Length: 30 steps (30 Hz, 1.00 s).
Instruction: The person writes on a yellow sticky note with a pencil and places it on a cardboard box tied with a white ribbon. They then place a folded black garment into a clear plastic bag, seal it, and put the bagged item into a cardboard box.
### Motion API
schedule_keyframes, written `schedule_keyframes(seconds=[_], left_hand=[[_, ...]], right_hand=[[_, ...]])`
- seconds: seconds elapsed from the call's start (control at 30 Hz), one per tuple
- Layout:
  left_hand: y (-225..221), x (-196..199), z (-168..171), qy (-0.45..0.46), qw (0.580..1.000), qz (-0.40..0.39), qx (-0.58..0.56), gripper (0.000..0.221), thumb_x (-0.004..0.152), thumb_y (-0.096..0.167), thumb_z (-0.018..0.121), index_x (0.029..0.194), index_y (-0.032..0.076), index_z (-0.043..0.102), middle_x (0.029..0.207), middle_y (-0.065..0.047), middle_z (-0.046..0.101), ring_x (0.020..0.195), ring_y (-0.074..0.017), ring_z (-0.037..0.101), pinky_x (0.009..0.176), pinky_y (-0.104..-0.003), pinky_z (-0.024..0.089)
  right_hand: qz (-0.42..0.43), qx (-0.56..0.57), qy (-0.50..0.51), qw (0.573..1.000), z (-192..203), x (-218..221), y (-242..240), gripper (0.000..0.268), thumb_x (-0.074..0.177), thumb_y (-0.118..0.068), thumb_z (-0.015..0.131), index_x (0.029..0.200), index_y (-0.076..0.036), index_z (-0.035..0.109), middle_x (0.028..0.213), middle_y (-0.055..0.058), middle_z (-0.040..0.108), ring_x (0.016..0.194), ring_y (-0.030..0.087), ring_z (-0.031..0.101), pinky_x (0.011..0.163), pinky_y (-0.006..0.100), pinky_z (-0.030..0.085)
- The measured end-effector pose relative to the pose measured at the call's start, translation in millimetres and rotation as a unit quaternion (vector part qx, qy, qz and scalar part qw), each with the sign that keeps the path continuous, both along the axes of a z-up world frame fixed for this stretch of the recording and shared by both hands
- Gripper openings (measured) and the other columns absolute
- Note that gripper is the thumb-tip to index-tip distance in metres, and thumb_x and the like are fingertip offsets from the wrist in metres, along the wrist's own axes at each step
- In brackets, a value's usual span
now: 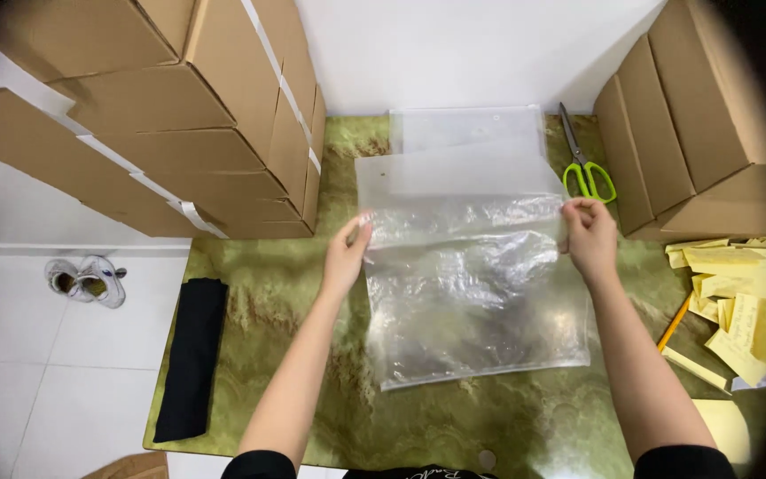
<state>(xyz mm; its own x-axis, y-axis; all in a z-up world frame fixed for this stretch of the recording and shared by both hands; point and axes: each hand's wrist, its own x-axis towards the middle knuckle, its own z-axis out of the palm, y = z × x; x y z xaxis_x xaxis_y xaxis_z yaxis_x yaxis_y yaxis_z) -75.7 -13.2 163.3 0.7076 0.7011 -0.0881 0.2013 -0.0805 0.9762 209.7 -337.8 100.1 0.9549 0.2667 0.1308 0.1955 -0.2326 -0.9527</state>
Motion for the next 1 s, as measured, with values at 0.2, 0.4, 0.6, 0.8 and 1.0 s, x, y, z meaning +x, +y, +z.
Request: schedule_keyframes(seconds=[0.2, 0.4, 0.6, 0.8, 1.0], left_hand=[[-31.9, -58.7, -84.6, 0.142, 0.98, -0.04, -0.134, 0.083, 0.099, 0.028, 0.076, 0.169, 0.016, 0.032, 0.158, -0.023, 0.054, 0.131, -0.0382, 0.066, 0.095, -0.043, 0.065], [-62.8, -106.4, -128.5, 0.105, 0.994, -0.04, -0.015, 0.071, 0.096, 0.017, 0.079, 0.158, 0.002, 0.047, 0.156, -0.027, 0.042, 0.133, -0.0404, 0.061, 0.099, -0.044, 0.063], [-95.7, -153.8, -148.7, 0.082, 0.993, -0.077, 0.034, 0.057, 0.097, 0.012, 0.076, 0.151, 0.008, 0.058, 0.154, -0.017, 0.046, 0.138, -0.0409, 0.057, 0.106, -0.044, 0.06], [-116.1, -196.9, -140.9, 0.029, 0.984, -0.15, 0.088, 0.045, 0.09, 0.004, 0.079, 0.134, 0.005, 0.067, 0.159, -0.022, 0.038, 0.148, -0.0483, 0.044, 0.121, -0.058, 0.044], [-128.4, -233.8, -103.8, 0.154, 0.932, -0.286, 0.158, 0.042, 0.081, 0.051, 0.087, 0.116, 0.027, 0.08, 0.17, -0.012, 0.032, 0.164, -0.0401, 0.021, 0.132, -0.056, 0.019]], right_hand=[[-0.024, -0.068, 0.067, 0.995, -114.8, -15.5, -39.2, 0.041, 0.105, -0.014, 0.076, 0.14, -0.007, 0.058, 0.12, 0.015, 0.074, 0.078, 0.018, 0.067, 0.067, 0.031, 0.055], [0.014, -0.255, -0.126, 0.959, -70.5, -126.1, -32.9, 0.043, 0.097, -0.009, 0.077, 0.138, -0.003, 0.067, 0.127, 0.022, 0.073, 0.121, 0.047, 0.065, 0.106, 0.058, 0.048], [0.155, -0.298, -0.15, 0.93, -41.2, -277.3, -12.8, 0.043, 0.091, -0.011, 0.075, 0.134, -0.006, 0.072, 0.144, 0.022, 0.066, 0.142, 0.043, 0.055, 0.12, 0.054, 0.041], [0.202, -0.264, -0.14, 0.933, -62.9, -371.2, -20.0, 0.025, 0.097, -0.027, 0.074, 0.122, -0.024, 0.077, 0.137, 0.003, 0.071, 0.134, 0.026, 0.063, 0.113, 0.044, 0.048], [0.209, -0.215, -0.064, 0.952, -45.6, -428.4, -35.5, 0.018, 0.095, -0.017, 0.076, 0.112, -0.014, 0.08, 0.132, 0.011, 0.075, 0.13, 0.035, 0.066, 0.11, 0.05, 0.052]])
